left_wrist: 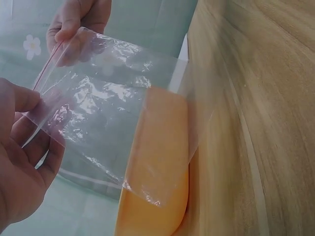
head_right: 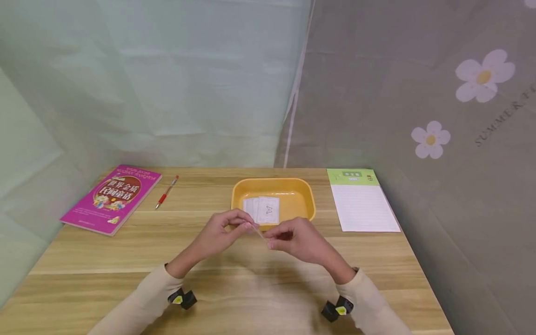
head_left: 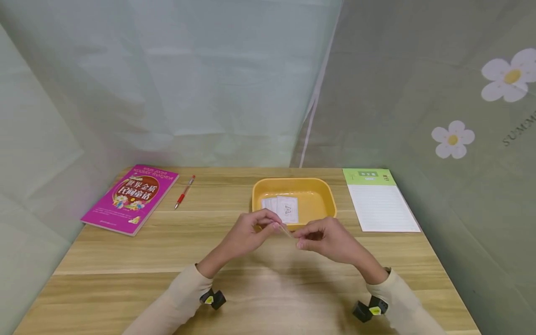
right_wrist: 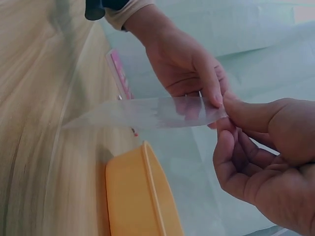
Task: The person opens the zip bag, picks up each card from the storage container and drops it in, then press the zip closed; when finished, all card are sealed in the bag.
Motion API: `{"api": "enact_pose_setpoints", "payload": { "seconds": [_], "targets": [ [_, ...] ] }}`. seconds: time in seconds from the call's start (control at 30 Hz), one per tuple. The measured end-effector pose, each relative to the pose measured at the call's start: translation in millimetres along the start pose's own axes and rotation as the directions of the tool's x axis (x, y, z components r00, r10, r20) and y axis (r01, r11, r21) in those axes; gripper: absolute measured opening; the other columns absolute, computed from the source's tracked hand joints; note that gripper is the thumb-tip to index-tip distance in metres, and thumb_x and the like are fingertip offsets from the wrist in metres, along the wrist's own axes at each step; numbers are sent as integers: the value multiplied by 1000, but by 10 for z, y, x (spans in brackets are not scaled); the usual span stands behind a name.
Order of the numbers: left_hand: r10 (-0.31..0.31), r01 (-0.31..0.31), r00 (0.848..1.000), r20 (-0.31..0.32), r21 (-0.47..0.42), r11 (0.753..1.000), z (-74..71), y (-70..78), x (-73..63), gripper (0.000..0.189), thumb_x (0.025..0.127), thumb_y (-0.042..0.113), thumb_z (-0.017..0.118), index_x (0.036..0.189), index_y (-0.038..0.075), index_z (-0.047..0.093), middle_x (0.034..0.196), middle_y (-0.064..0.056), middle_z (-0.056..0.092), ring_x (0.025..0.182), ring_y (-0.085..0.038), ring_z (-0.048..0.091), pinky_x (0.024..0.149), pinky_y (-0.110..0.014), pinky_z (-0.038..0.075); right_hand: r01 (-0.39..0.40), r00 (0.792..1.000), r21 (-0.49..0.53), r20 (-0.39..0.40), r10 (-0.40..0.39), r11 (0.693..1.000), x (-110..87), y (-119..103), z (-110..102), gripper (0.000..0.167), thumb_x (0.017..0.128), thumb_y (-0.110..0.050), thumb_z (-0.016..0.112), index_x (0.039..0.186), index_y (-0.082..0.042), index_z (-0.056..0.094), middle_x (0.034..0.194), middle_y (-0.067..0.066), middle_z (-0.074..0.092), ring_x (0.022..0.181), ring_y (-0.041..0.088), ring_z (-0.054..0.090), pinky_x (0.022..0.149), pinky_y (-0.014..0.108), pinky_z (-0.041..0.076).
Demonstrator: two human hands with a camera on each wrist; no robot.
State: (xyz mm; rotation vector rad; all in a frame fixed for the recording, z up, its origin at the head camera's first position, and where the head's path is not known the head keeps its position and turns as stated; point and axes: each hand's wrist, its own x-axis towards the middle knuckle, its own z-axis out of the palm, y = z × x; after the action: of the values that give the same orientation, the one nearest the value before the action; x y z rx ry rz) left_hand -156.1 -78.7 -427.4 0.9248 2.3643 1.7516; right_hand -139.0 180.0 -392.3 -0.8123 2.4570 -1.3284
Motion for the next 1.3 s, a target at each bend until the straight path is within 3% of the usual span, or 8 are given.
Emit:
{"api": "enact_pose_setpoints", "payload": {
  "seconds": [0.2,0.37,0.6,0.8,0.97,1.17,1.3],
  "targets": [
    [4,-4,1000,14,13,1000,19,-4,-4,11,102,19,63,105,11,71,99,0,77,84,-9,70,68,-32,51,3,1000,-32,27,-2,999,1,1,-11,16,89,-19,80,104,-14,81,89,-8,74,73,9,61,67,26,55],
    [2,-2,1000,2,23,1000,35,-14,-7,9,102,18,64,105,12,70,98,3,75,86,-10,70,75,-35,56,-30,999,-77,-15,29,997,8,5,-9,14,91,-19,78,103,-14,82,86,-9,72,74,12,60,69,30,56],
    [11,-10,1000,-18,48,999,59,-29,-14,9,100,15,66,109,12,70,100,4,76,90,-11,71,81,-33,58,-83,995,-61,-64,79,995,7,-6,26,11,89,-19,80,100,-15,82,85,-8,74,73,13,62,66,27,55],
    [-30,34,998,-47,84,996,44,-38,-57,16,100,18,67,115,12,67,108,-5,77,98,-12,71,88,-37,57,-108,992,-14,-69,107,994,-12,-15,45,14,89,-18,80,100,-9,82,83,-6,75,70,12,66,64,26,56],
    [-55,67,992,-115,107,992,14,-44,-95,19,99,22,68,116,13,67,111,-5,75,100,-14,71,85,-41,58,-119,990,12,-73,119,993,-20,0,50,14,89,-19,80,100,-10,82,82,-5,76,69,13,67,63,27,57],
    [-101,133,977,-189,163,978,8,-6,-148,16,98,24,70,112,16,70,103,3,74,88,-10,69,77,-35,58,-132,987,7,-86,132,991,-18,3,56,15,89,-20,80,99,-9,82,81,-5,75,69,14,66,62,27,56],
    [-72,107,979,-190,184,977,29,12,-169,14,97,24,72,108,16,72,99,6,75,84,-7,69,75,-31,58,-138,985,9,-99,139,990,-8,5,58,14,89,-21,80,100,-11,82,82,-5,75,70,14,66,63,27,56]
  ]
}}
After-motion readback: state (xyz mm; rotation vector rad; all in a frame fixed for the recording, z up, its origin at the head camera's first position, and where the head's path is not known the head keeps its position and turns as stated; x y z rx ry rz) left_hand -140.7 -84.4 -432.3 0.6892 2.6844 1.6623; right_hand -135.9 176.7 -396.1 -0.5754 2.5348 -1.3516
